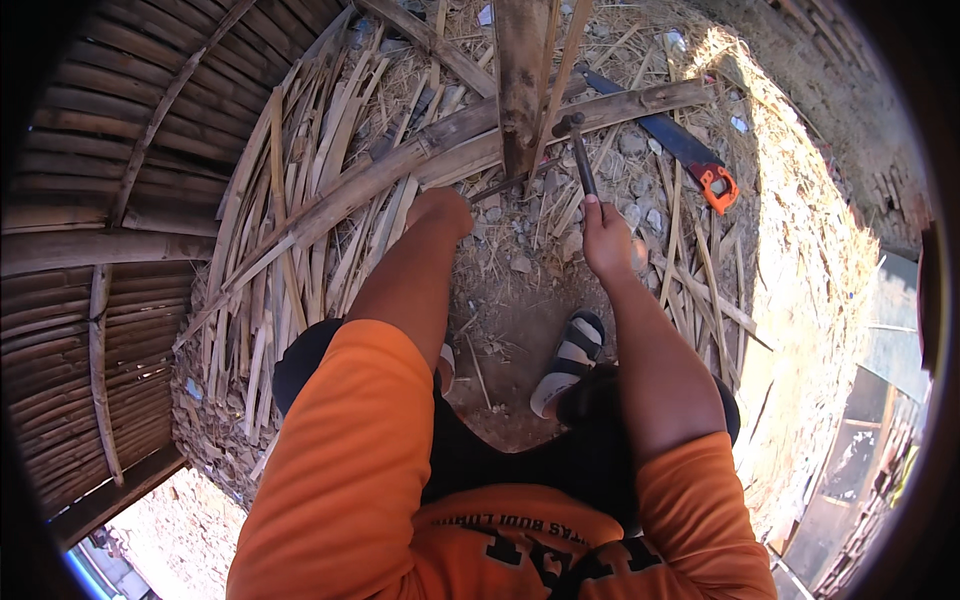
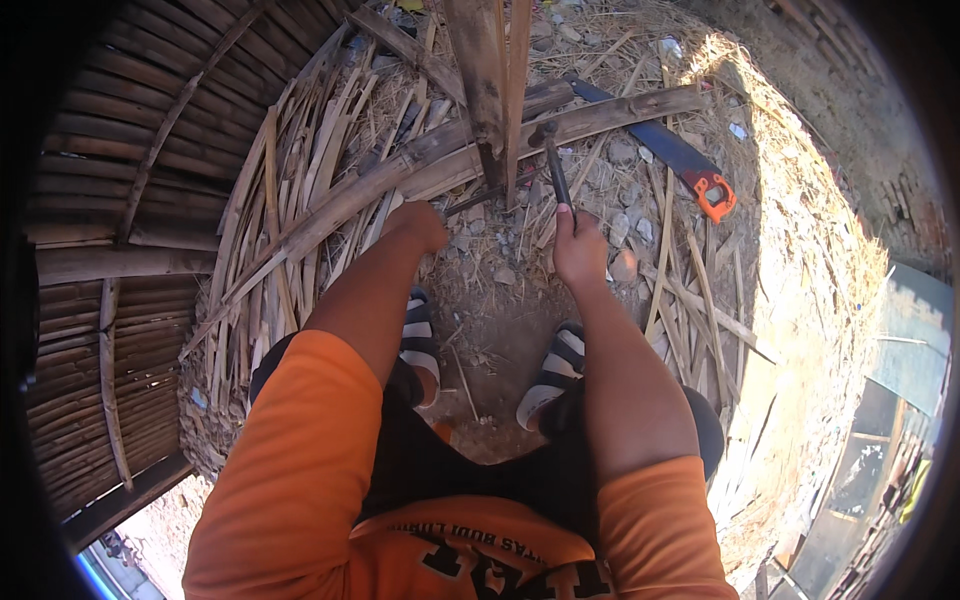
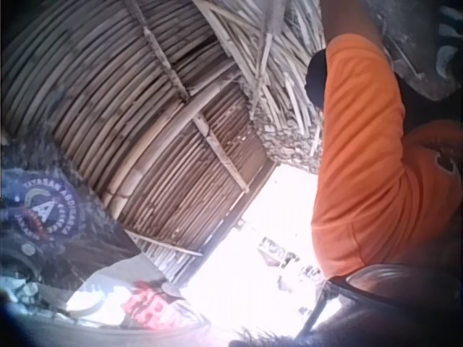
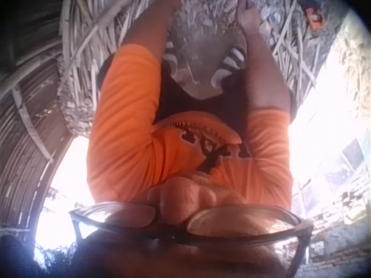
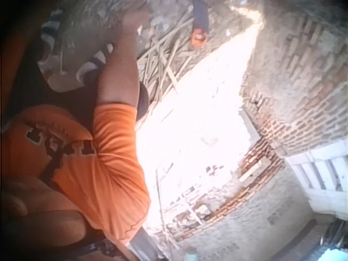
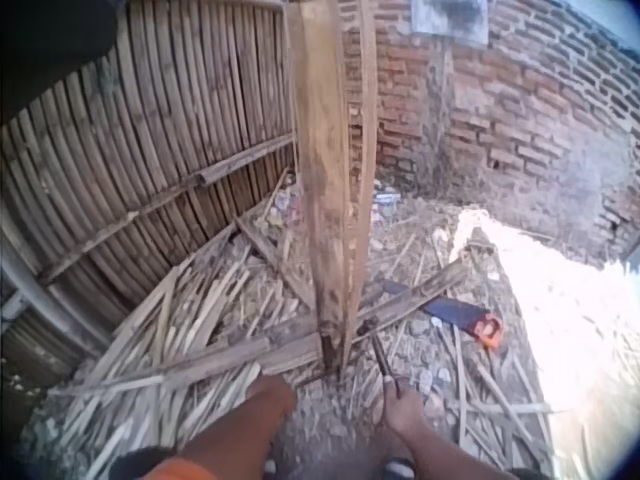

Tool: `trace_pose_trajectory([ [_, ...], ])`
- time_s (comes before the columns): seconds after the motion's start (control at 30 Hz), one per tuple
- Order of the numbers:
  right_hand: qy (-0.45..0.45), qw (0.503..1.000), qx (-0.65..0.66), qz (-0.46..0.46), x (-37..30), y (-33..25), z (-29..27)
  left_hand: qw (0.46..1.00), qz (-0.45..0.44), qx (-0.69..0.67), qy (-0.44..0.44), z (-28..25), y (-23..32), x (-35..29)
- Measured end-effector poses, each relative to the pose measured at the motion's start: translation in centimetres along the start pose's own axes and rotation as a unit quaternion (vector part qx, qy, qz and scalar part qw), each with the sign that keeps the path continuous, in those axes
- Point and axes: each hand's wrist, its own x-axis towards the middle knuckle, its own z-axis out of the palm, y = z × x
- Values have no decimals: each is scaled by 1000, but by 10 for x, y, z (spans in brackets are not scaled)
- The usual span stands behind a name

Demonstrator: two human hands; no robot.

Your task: The person uses a hammer to strike a knife held against a piece of wood to split or trim it while sitting on a dirt floor.

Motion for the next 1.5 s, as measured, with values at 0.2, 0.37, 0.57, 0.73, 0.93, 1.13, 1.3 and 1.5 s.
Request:
trace_pose_trajectory([
  [0.2, 31, 999, 31, -27, -4, -17, 0, 999, -22, 5, -39, -2, 0, 7],
  [0.37, -9, 997, -71, 1, -7, 26, 10, 999, -9, 28, -29, -3, 6, 1],
  [0.57, 37, 991, 115, 47, 10, -22, -6, 999, -19, 2, -28, 1, -1, 4],
  [0.73, -20, 995, -86, 39, -14, 17, 11, 999, 2, 19, -30, -2, 5, 3],
  [0.93, 8, 997, 50, 58, 14, 15, 6, 999, -13, -19, -27, -1, 5, 0],
  [1.13, 19, 994, 105, 37, 14, 1, 5, 999, -20, -15, -32, 4, 2, 8],
  [1.3, 17, 995, 95, -23, 10, 4, 10, 999, -23, -18, -28, 5, 6, 9],
  [1.5, 7, 1000, 10, -25, -2, 3, 11, 998, -28, -26, -46, 6, 3, 12],
])
